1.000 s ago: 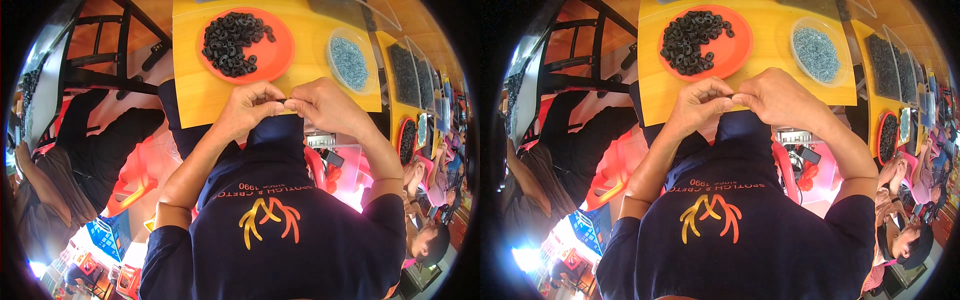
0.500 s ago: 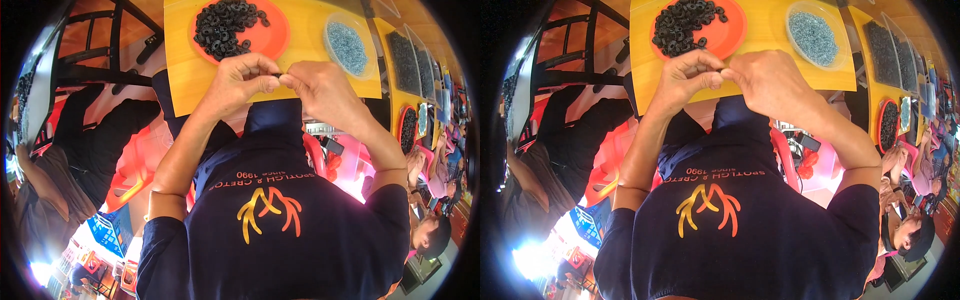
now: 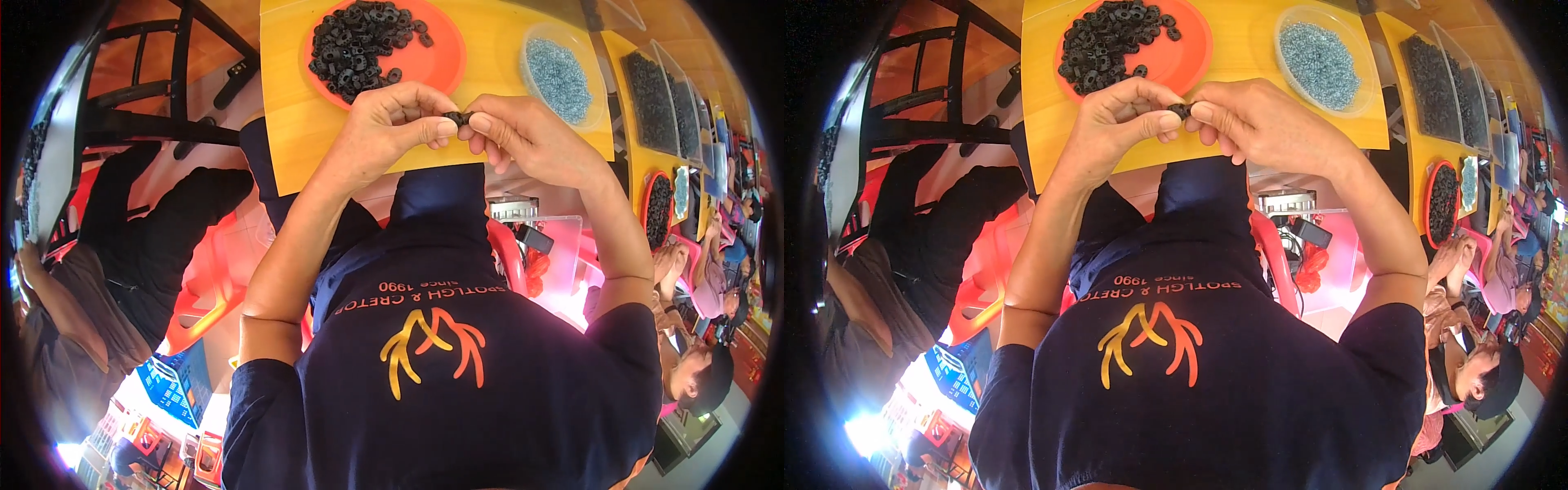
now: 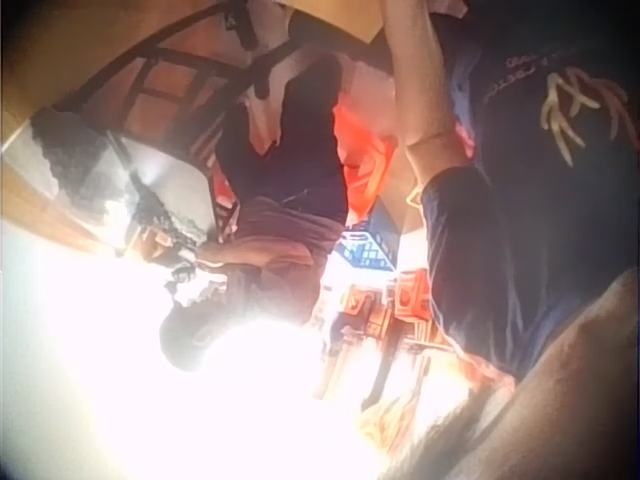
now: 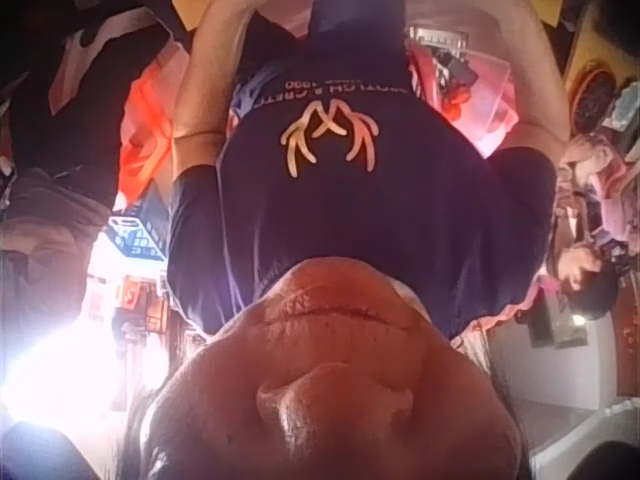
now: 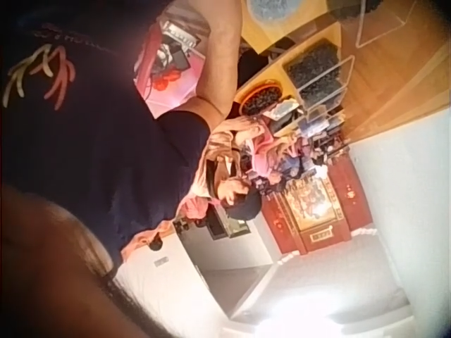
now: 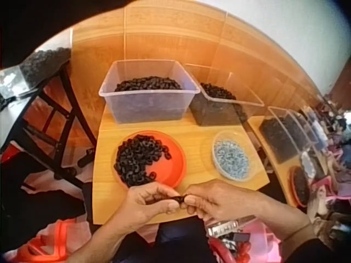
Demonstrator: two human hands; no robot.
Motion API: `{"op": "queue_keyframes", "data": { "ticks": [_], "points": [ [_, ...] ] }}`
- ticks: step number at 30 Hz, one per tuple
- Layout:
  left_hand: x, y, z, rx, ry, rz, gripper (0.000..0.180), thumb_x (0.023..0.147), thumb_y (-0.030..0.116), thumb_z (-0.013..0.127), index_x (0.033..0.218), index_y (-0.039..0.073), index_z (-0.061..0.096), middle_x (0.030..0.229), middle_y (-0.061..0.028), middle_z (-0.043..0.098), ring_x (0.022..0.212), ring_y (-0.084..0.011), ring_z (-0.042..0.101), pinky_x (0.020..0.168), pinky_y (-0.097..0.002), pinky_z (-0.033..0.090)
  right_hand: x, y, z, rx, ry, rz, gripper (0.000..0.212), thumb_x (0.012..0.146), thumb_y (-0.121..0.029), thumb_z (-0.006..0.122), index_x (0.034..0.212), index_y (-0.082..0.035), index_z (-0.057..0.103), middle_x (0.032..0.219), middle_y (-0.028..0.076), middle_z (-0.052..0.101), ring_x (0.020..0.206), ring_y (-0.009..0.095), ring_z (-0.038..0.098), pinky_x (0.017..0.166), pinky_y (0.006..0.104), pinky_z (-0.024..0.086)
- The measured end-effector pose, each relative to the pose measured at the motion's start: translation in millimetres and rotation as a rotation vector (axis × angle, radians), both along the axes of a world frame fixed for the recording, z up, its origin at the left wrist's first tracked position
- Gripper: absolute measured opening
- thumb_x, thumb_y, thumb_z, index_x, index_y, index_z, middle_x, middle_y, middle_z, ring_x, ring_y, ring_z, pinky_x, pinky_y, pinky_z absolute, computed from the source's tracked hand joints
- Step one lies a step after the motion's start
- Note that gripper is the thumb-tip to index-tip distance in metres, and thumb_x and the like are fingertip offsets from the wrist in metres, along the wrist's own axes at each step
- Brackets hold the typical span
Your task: The person assembles small plastic components by hand, inserting plastic pins into plastic bases.
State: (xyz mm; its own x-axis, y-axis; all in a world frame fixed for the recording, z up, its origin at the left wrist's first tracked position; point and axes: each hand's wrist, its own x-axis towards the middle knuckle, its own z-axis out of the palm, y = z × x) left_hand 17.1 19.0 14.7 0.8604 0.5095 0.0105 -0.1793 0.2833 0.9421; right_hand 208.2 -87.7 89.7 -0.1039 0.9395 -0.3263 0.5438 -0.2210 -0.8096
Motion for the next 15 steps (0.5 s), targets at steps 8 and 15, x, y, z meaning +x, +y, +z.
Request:
{"op": "queue_keyframes", "data": {
  "ticks": [8,15],
  "points": [
    [-4,3,6,-0.038,-0.027,-0.035,0.018,0.091,0.006,0.07,0.106,-0.002,0.067,0.09,-0.0066,0.069,0.081,-0.013,0.065,0.077,-0.027,0.053,1,0,3,0.048,0.037,-0.034,0.036,0.104,-0.032,0.051,0.094,-0.001,0.065,0.067,0.005,0.06,0.059,0.013,0.06,0.058,0.028,0.05],
    [1,-6,8,0.028,0.009,0.036,0.014,0.09,0.003,0.068,0.102,-0.004,0.068,0.085,-0.0033,0.068,0.076,-0.008,0.062,0.072,-0.0238,0.053,-11,-5,11,0.237,-0.38,0.052,0.026,0.098,-0.021,0.057,0.087,0.002,0.062,0.071,0.015,0.063,0.064,0.032,0.063,0.059,0.0405,0.05]
  ]
}}
